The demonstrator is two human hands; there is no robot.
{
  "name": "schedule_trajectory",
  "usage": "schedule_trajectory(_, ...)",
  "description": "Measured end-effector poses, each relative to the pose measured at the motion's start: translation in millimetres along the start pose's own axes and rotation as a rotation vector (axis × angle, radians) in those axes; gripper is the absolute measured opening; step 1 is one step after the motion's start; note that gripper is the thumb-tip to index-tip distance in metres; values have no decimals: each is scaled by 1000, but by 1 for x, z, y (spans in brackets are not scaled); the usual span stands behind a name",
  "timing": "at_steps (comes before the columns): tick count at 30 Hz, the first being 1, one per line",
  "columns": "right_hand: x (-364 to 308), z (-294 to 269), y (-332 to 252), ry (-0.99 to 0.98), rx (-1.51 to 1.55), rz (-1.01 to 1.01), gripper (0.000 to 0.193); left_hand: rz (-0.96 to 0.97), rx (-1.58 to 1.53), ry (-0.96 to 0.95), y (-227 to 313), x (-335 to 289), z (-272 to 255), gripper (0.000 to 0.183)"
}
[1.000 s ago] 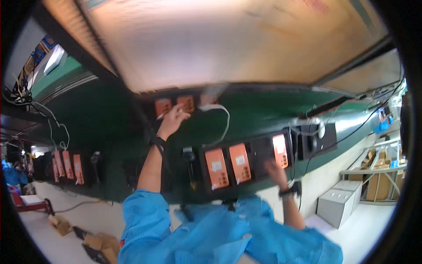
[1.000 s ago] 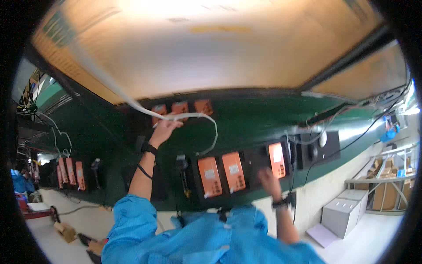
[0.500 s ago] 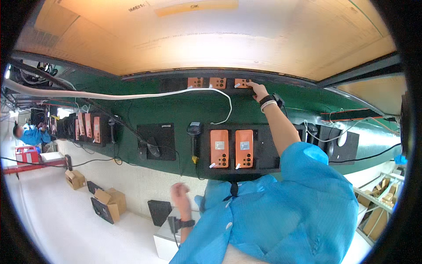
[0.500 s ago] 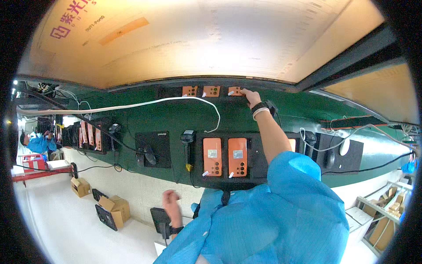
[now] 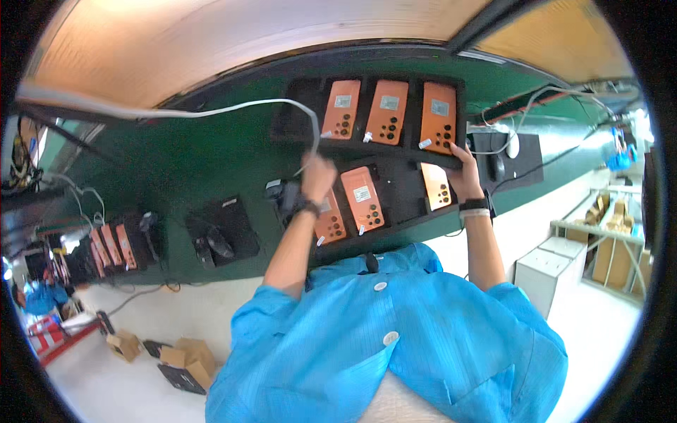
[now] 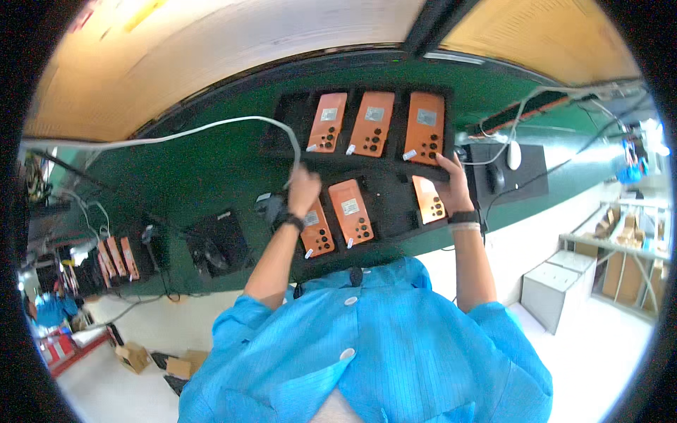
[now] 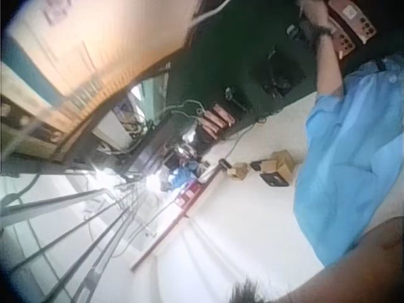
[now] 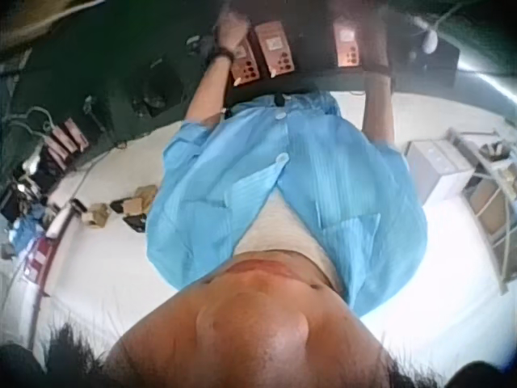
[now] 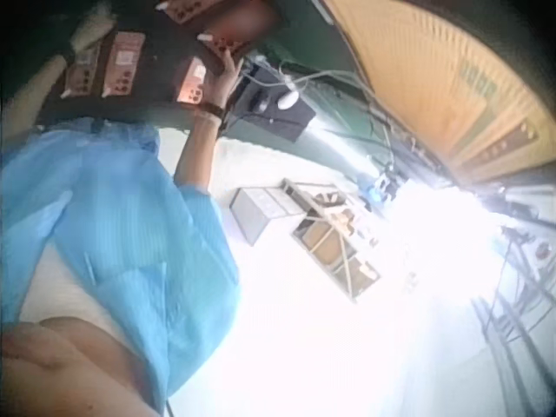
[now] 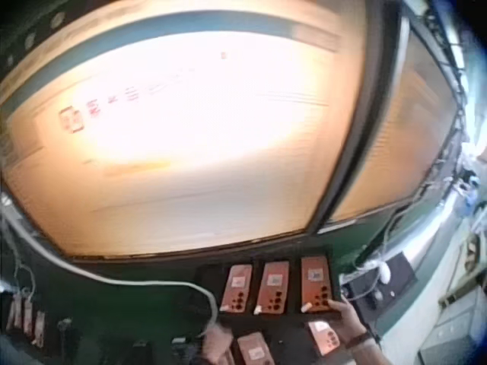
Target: Scanning barcodes and connecting/disconnecting charging cables into mobile devices on a testing bench in a factory.
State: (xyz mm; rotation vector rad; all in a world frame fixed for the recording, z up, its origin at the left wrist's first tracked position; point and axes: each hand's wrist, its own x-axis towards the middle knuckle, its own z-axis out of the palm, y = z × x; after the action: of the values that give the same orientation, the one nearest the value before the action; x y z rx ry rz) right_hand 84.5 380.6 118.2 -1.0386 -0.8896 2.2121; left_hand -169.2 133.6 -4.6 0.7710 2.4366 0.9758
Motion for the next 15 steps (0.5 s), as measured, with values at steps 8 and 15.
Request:
schedule_trajectory(8,-80,-84,-2,69,3,33,46,-431,-1743,-33,-47,-25,-132,60)
schedule_trajectory(15,-68,-139,4,-155,-404,315,71,-221,-605,20,-7,-164,-126,50)
